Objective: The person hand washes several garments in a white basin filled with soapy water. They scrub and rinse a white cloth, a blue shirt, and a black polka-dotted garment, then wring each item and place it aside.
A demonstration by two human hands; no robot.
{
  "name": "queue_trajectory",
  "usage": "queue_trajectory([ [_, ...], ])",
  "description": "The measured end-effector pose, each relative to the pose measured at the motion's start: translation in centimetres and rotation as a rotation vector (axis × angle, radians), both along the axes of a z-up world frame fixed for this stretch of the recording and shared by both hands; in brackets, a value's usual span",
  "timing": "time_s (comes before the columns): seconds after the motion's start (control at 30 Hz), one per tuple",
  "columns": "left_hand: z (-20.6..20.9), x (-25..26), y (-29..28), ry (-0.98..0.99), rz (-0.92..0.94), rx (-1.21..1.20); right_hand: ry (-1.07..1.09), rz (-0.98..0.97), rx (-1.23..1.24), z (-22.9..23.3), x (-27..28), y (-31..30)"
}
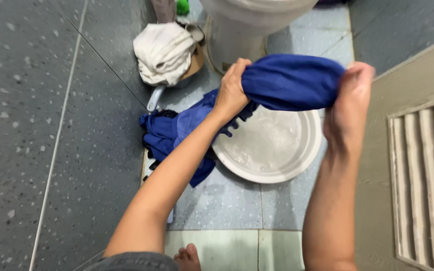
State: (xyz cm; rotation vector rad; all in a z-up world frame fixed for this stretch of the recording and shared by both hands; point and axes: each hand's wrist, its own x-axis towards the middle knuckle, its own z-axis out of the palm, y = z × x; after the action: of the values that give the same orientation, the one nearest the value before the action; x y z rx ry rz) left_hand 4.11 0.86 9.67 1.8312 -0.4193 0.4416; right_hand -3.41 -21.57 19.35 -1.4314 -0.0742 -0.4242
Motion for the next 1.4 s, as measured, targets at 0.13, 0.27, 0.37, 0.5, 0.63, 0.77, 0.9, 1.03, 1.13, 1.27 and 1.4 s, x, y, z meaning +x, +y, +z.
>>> queue_trajectory([
  [0.13, 4.2, -1.1, -0.6, -0.015, 0.241, -0.017, -0.213, 0.059, -0.944, -3.4, 0.8, 1.0],
  [0.27, 5.6, -2.4, -1.4, 0.062, 0.284, -0.069, 0.045, 0.246, -0.556, -11.9, 2.8, 9.1],
  [0.37, 5.4, -2.7, -0.7, 0.151, 0.181, -0.189, 0.242, 0.211, -0.437, -15.7, 3.4, 11.3],
  [0.5, 4.7, -2.8, -0.1, 0.179, 0.118, -0.275, -0.094, -0.146, -0.401, -18.9, 3.4, 13.6],
  [0.63, 3.9, -3.2, 0.0, 0.298, 0.156, -0.287, -0.068, -0.193, -0.246, -20.3, 2.7, 14.9],
  [0.77, 3.2, -3.4, 0.4, 0.339, 0.148, -0.319, -0.002, -0.163, -0.241, -20.3, 1.9, 15.4],
  [0.9, 4.0, -2.8, 2.7, 0.048, 0.355, -0.014, -0.051, 0.118, -0.169, -19.8, 1.7, 16.5],
  [1.03, 7.5, -1.7, 8.2, -0.056, 0.310, -0.213, -0.132, 0.181, -0.417, -20.6, 1.5, 19.9],
  [1.13, 11.6, -1.7, 11.6, -0.319, 0.411, -0.226, -0.001, 0.316, -0.511, -21.7, 0.5, 23.9],
  [1.27, 15.8, -4.6, 15.2, -0.404, 0.522, -0.056, 0.259, 0.457, -0.025, -22.0, 1.5, 29.3],
  [1.4, 17.2, -6.0, 17.0, -0.449, 0.594, 0.024, 0.595, 0.515, 0.491, -20.8, 3.4, 32.2],
])
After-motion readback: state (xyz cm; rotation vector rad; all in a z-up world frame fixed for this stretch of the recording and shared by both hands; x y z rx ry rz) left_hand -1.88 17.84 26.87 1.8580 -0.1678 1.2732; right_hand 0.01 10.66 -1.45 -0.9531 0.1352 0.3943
